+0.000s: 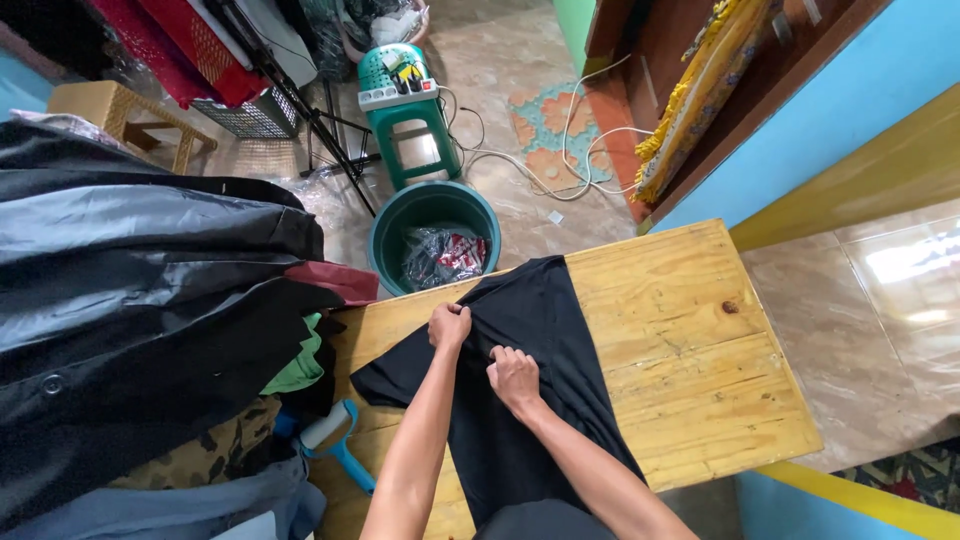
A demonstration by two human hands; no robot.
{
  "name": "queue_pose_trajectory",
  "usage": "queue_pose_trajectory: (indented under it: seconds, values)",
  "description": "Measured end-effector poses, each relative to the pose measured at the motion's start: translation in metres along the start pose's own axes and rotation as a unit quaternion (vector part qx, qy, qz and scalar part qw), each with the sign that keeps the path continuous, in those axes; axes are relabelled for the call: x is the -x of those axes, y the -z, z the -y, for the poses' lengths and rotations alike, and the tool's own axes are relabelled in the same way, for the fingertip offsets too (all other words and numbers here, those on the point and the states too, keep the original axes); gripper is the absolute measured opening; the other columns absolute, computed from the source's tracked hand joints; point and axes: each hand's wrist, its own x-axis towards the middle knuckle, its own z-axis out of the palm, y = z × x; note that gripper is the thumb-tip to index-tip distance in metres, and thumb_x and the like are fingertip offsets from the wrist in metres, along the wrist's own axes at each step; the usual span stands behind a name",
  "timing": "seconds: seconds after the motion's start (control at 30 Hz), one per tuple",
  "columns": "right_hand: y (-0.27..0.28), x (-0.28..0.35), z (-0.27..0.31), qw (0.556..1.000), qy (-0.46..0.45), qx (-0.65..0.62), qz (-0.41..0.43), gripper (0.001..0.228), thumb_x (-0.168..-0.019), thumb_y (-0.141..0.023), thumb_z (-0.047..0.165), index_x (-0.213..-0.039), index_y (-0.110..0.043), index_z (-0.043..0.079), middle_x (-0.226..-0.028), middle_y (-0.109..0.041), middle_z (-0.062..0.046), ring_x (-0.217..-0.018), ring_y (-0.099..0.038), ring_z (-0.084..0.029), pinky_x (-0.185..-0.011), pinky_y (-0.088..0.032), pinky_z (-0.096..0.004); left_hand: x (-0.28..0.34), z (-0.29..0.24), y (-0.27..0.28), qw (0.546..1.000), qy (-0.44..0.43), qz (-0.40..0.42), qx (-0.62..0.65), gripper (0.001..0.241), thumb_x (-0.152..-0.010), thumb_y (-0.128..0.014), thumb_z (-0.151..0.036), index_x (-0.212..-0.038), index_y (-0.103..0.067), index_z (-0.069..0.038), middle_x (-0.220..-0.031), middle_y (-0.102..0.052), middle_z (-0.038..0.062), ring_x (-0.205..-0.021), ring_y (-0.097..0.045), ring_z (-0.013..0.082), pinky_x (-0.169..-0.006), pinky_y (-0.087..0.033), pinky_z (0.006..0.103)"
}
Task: The person lays a black t-shirt on a wooden table, smooths it out, and uses a lint roller to clean the surface. They then fold the t-shirt neatly into a compact rectangle and roll it over the folded garment before placing it aside.
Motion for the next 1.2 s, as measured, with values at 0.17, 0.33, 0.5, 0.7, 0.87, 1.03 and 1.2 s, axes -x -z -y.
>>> queue_pose_trajectory:
  seconds: [0.17, 0.33, 0.5, 0.7, 0.87, 1.03, 1.2]
  values:
    - [0.033, 0.002, 0.007, 0.995, 0.057, 0.016, -0.079, 0.023, -0.081, -0.055, 0.025, -0.103, -0.061, 0.027, -0.072, -0.052, 0.006, -0.068, -0.061, -0.019, -0.062, -0.05, -0.033, -0.013, 0.003, -0.003, 1.0, 0.014, 0.008, 0.0, 0.023, -0.081, -0.075, -0.048, -0.1, -0.076, -0.035, -0.108, -0.077, 0.003, -0.113, -0.072, 0.0317, -0.094, -0.057, 0.0447]
    - [0.045, 0.017, 0.003, 0.995, 0.076, -0.062, -0.006, 0.024, -0.09, -0.056, 0.028, -0.112, -0.064, 0.024, -0.078, -0.062, -0.001, -0.073, -0.068, -0.024, -0.066, -0.054, -0.036, -0.004, 0.008, 0.002, 1.0, -0.013, 0.007, -0.005, 0.027, -0.082, -0.072, -0.046, -0.106, -0.069, -0.032, -0.109, -0.075, 0.002, -0.114, -0.071, 0.0312, -0.096, -0.055, 0.0473]
    - [0.083, 0.049, -0.023, 0.986, 0.046, -0.157, 0.031, 0.024, -0.095, -0.06, 0.031, -0.115, -0.069, 0.022, -0.094, -0.074, -0.007, -0.087, -0.074, -0.03, -0.075, -0.057, -0.04, 0.098, -0.015, 0.035, 0.991, -0.113, -0.067, -0.001, 0.045, -0.092, -0.066, -0.022, -0.134, -0.052, -0.014, -0.127, -0.055, 0.018, -0.12, -0.062, 0.0448, -0.098, -0.054, 0.0559]
    - [0.122, 0.132, -0.088, 0.988, -0.099, -0.108, -0.046, 0.017, -0.093, -0.064, 0.027, -0.108, -0.073, 0.028, -0.096, -0.073, 0.0, -0.095, -0.072, -0.023, -0.085, -0.056, -0.035, 0.193, 0.025, -0.025, 0.896, -0.397, -0.169, -0.106, 0.059, -0.081, -0.07, -0.022, -0.138, -0.053, -0.021, -0.141, -0.047, 0.018, -0.128, -0.052, 0.0382, -0.091, -0.046, 0.0513]
    - [0.135, 0.225, -0.107, 0.968, -0.244, -0.028, -0.056, 0.036, -0.092, -0.067, 0.035, -0.119, -0.068, 0.011, -0.112, -0.064, -0.007, -0.108, -0.064, -0.029, -0.093, -0.053, -0.043, 0.247, 0.041, -0.075, 0.868, -0.464, -0.044, -0.168, 0.073, -0.093, -0.06, -0.042, -0.156, -0.041, -0.013, -0.166, -0.02, 0.028, -0.153, -0.019, 0.0467, -0.116, -0.011, 0.0717]
    - [0.128, 0.286, -0.111, 0.952, -0.301, -0.054, 0.002, 0.057, -0.084, -0.073, 0.041, -0.133, -0.061, 0.014, -0.124, -0.062, -0.008, -0.114, -0.063, -0.03, -0.095, -0.053, -0.046, 0.235, 0.064, -0.103, 0.877, -0.443, -0.041, -0.179, 0.076, -0.091, -0.058, -0.049, -0.158, -0.04, -0.018, -0.166, -0.023, 0.025, -0.153, -0.021, 0.0428, -0.118, -0.01, 0.0684]
    - [0.123, 0.295, -0.134, 0.93, -0.34, -0.133, 0.049, 0.057, -0.084, -0.076, 0.048, -0.13, -0.064, 0.017, -0.114, -0.065, -0.005, -0.106, -0.065, -0.023, -0.092, -0.052, -0.042, 0.23, 0.068, -0.109, 0.866, -0.451, -0.054, -0.211, 0.076, -0.094, -0.054, -0.055, -0.16, -0.037, -0.022, -0.169, -0.021, 0.019, -0.155, -0.02, 0.039, -0.119, -0.012, 0.0679]
